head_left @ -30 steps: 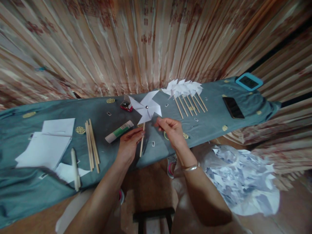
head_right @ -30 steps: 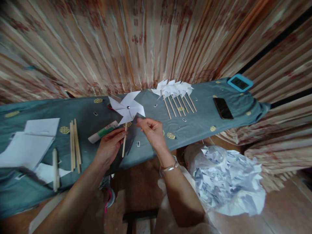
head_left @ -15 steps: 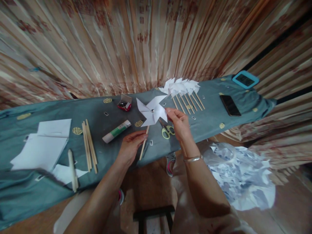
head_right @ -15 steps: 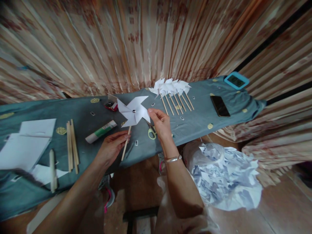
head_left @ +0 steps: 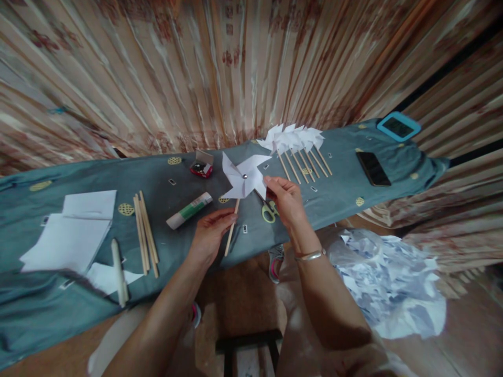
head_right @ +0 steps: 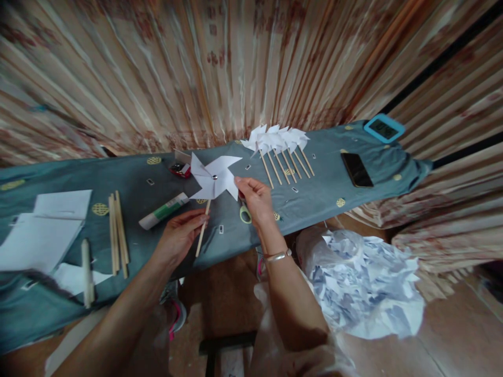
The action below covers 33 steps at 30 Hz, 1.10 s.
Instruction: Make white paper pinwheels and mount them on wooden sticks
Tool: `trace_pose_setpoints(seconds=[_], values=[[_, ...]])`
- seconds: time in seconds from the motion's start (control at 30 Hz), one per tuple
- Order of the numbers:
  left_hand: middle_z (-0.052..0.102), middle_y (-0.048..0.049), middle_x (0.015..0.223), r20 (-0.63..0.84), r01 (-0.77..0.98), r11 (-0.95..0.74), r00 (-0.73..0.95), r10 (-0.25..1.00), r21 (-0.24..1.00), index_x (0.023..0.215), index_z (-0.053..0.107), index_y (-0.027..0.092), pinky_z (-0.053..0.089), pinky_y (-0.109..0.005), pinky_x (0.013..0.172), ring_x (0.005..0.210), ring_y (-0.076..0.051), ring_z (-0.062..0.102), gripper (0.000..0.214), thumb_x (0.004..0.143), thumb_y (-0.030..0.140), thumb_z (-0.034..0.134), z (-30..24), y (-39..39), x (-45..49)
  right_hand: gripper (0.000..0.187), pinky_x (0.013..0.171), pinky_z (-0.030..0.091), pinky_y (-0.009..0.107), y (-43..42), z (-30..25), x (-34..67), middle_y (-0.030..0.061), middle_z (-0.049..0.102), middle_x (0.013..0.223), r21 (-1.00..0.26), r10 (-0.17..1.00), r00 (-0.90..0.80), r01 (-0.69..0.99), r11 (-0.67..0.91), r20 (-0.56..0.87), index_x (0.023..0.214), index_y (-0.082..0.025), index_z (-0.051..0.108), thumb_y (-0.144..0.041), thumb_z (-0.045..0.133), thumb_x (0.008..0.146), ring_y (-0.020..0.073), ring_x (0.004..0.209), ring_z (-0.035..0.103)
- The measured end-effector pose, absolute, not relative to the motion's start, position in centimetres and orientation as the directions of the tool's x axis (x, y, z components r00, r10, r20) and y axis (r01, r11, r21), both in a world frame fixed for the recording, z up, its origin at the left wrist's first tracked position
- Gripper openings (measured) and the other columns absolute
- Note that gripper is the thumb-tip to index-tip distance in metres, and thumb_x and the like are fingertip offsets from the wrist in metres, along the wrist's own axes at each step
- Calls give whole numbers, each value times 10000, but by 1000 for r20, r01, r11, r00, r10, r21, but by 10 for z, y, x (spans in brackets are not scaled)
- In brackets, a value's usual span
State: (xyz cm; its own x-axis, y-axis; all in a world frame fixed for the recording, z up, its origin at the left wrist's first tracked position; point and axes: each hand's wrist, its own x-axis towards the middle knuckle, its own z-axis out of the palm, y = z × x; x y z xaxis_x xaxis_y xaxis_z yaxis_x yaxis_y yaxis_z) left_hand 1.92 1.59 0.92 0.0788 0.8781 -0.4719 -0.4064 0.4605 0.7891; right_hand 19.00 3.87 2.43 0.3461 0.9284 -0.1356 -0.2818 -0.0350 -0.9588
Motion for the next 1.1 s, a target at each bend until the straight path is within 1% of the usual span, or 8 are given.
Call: trace_pose_setpoints(seconds=[0.1,0.27,0.43,0.7,0.9,1.1], values=[[722,-32,671,-462,-404,451,76,884,796,685,770,147,476,-242,648,615,-107,606,406,342,269,949,8,16,19,360,540,318,246,38,23,190,-48,550,537,-964,929,346,-265,-34,-128,560,-214,655,-527,833,538,78,526,407],[717,-25,667,-454,-395,443,72,888,805,688,764,149,471,-244,647,613,-107,602,419,347,300,955,6,17,19,344,542,311,248,37,22,189,-51,520,516,-965,935,332,-258,-35,-123,539,-210,652,-505,829,555,75,521,401],[713,-27,670,-447,-398,433,63,892,809,697,764,146,463,-250,642,610,-110,597,418,356,301,950,4,18,19,355,561,349,250,35,23,187,-45,539,530,-966,942,314,-254,-40,-121,525,-214,636,-513,825,559,81,535,422],[719,-27,668,-454,-416,425,33,890,804,667,761,156,473,-254,658,631,-121,610,431,316,312,957,6,17,20,321,576,362,243,33,24,183,-36,588,542,-962,943,298,-266,-68,-149,540,-214,671,-494,827,554,83,548,456],[703,-22,660,-421,-387,403,43,906,829,695,763,150,448,-254,643,611,-111,582,417,366,325,949,4,18,20,330,577,378,242,32,23,180,-32,607,552,-960,943,290,-266,-84,-163,561,-212,675,-505,826,551,85,552,480],[694,-19,645,-411,-403,391,39,911,828,690,771,155,446,-251,631,605,-113,578,384,378,302,938,3,18,20,345,576,380,240,31,22,177,-40,611,549,-952,950,256,-288,-99,-176,566,-214,678,-517,841,542,83,551,498]])
